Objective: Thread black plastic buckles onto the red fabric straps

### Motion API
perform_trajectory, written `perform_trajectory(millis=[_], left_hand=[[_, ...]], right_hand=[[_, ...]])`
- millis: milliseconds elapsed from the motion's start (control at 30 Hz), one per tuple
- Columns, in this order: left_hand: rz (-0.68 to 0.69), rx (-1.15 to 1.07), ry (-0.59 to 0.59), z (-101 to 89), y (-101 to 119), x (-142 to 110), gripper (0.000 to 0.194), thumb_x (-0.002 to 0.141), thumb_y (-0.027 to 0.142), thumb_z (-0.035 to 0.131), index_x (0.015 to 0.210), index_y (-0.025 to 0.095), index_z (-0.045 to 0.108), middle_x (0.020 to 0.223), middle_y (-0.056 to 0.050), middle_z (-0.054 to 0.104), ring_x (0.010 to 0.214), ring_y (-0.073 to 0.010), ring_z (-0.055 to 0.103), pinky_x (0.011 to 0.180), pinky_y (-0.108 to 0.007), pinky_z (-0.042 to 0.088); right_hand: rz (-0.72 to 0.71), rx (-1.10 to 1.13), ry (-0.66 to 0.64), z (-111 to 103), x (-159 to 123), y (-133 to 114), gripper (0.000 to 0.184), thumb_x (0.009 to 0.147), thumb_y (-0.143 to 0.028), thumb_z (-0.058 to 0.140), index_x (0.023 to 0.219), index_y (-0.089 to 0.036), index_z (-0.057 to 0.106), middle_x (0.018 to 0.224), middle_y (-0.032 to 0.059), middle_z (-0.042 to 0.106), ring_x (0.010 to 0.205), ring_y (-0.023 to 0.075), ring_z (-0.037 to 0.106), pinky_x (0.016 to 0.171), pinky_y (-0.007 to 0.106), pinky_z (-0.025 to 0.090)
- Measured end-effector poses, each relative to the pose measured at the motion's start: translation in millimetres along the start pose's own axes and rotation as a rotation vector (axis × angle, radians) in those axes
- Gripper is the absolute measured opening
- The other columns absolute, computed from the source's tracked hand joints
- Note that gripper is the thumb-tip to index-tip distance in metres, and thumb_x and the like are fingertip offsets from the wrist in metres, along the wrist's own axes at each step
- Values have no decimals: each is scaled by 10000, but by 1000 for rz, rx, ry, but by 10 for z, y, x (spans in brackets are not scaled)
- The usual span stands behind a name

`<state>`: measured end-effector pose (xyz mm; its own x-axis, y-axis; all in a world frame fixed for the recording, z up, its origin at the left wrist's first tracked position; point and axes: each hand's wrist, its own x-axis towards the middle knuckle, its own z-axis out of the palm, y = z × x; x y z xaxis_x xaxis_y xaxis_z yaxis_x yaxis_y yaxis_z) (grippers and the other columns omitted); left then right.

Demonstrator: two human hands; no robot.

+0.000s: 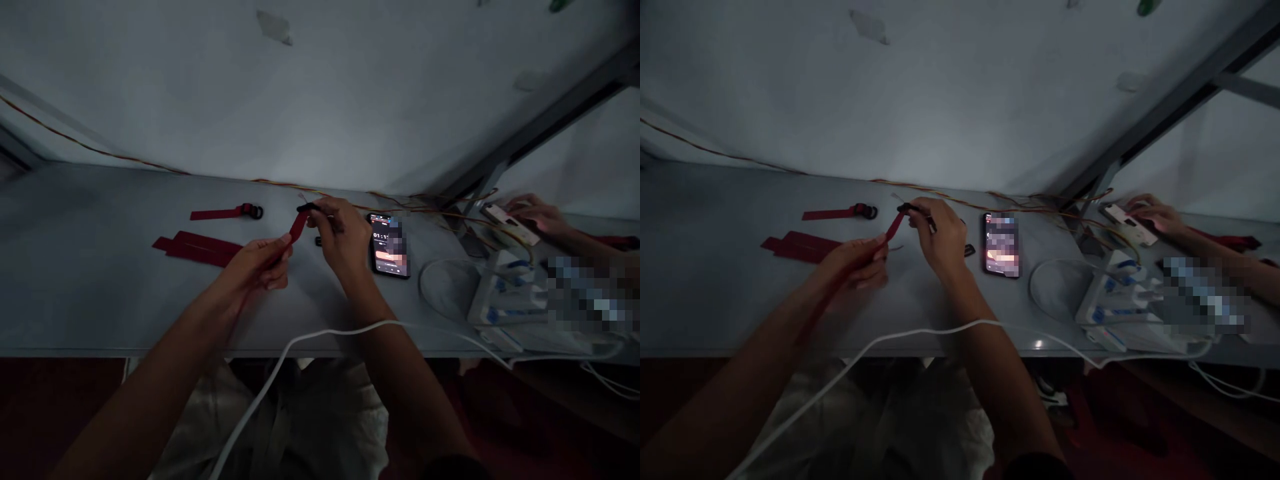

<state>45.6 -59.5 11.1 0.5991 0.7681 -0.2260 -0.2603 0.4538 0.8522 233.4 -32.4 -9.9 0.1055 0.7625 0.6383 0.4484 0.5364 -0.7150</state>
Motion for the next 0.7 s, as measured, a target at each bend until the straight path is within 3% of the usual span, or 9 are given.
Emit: perform_trajectory(millis=[133,267,433,533,633,700], left_hand=[[118,217,117,67,-126,40,417,881,608,695,808,201,639,411,80,388,372,-82,331,439,-239,254],[158,470,170,113,-159,84,472,887,663,651,825,196,677,464,66,438,399,-81,334,428,-240,213],[88,417,93,103,-88,1,441,883,634,668,795,202,663,455,69,394,393,-81,283,425,-236,202],[32,535,23,-52,66,-71,409,866,602,701,793,200,705,493,46,457,425,-93,351,441,-233,238],[104,886,25,-368,320,-41,420,876,575,693,712,191,728,590,3,588,506,-119,463,494,-241,299],[60,1105,-61,-612,494,41,402,850,550,725,663,195,745,580,-1,613,501,-128,473,499,-252,295]], right_hand=[[34,76,-59,40,-31,-3,180,966,-320,589,1098,-293,709,1137,49,756,981,216,746,812,375,646],[43,14,-41,93,-42,-22,196,898,-250,636,1086,-275,685,976,15,761,846,176,730,777,326,616],[130,-51,23,50,20,117,170,902,-314,655,1063,-261,647,868,-2,736,755,158,700,675,273,556],[169,-162,40,-84,96,325,180,903,-324,660,1064,-245,674,850,11,746,762,181,702,711,308,550],[192,-356,-27,-224,158,532,170,884,-264,653,1024,-214,734,865,53,767,799,221,704,806,377,551],[196,-463,-105,-277,173,638,167,885,-230,619,965,-202,763,890,79,779,830,246,703,852,414,545]])
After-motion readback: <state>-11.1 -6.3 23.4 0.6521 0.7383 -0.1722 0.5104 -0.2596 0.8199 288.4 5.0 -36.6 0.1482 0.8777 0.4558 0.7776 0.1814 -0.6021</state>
